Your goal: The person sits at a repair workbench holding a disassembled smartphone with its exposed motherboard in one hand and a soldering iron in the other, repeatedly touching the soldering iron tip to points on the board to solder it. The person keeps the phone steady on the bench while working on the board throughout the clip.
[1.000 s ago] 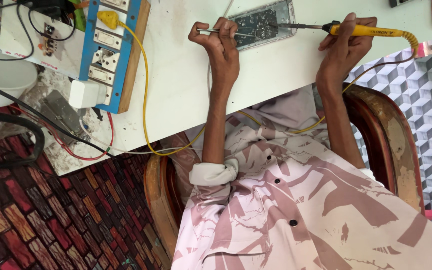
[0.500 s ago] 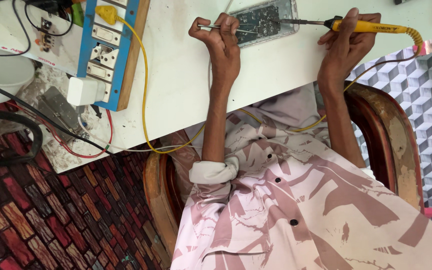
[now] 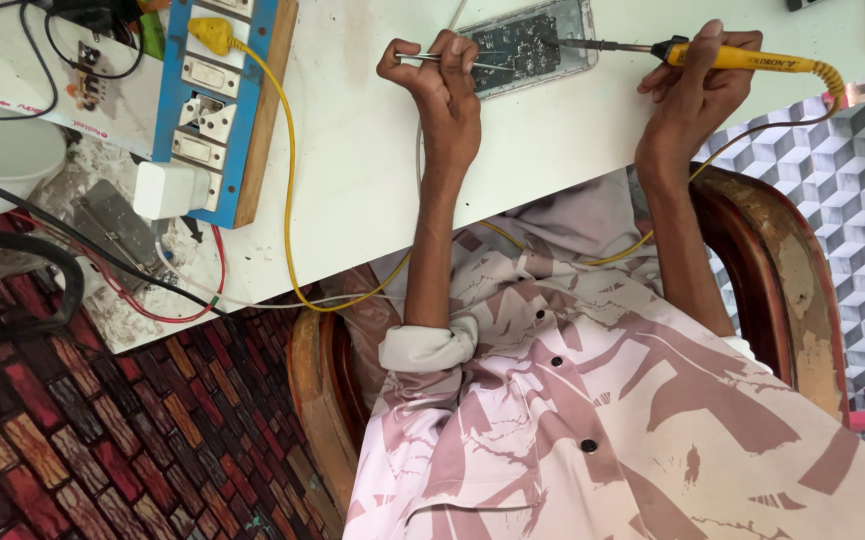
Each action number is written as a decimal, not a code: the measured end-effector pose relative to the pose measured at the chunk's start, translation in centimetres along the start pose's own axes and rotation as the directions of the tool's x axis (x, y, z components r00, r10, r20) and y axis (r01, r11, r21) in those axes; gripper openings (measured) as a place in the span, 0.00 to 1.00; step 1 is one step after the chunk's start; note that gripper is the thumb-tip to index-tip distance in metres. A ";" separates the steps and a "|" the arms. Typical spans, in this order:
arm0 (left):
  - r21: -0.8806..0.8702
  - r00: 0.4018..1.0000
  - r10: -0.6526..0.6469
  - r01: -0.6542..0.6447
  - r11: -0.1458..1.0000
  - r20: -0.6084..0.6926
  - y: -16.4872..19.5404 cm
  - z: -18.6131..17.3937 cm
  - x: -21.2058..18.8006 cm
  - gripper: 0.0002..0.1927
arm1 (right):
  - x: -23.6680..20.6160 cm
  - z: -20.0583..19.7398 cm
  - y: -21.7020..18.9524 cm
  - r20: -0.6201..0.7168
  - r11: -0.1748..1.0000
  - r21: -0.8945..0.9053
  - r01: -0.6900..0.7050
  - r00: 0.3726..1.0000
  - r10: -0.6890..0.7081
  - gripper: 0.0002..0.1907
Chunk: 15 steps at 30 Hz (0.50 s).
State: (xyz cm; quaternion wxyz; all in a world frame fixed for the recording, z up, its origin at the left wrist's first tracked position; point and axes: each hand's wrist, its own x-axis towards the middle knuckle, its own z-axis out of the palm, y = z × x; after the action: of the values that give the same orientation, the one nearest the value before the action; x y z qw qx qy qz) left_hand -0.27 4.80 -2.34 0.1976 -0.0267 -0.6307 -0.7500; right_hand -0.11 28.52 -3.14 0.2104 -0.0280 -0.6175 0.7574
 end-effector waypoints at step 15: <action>-0.012 1.000 -0.020 0.020 1.000 -0.023 -0.2 0.0 0.0 0.12 | -0.3 0.2 0.0 0.013 0.999 -0.035 0.026 1.000 -0.025 0.16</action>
State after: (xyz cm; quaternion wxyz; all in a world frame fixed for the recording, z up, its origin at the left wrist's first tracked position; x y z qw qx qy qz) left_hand -0.32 4.84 -2.52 0.1971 -0.0129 -0.6241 -0.7560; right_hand 0.06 28.23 -3.16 0.2157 -0.0190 -0.6324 0.7438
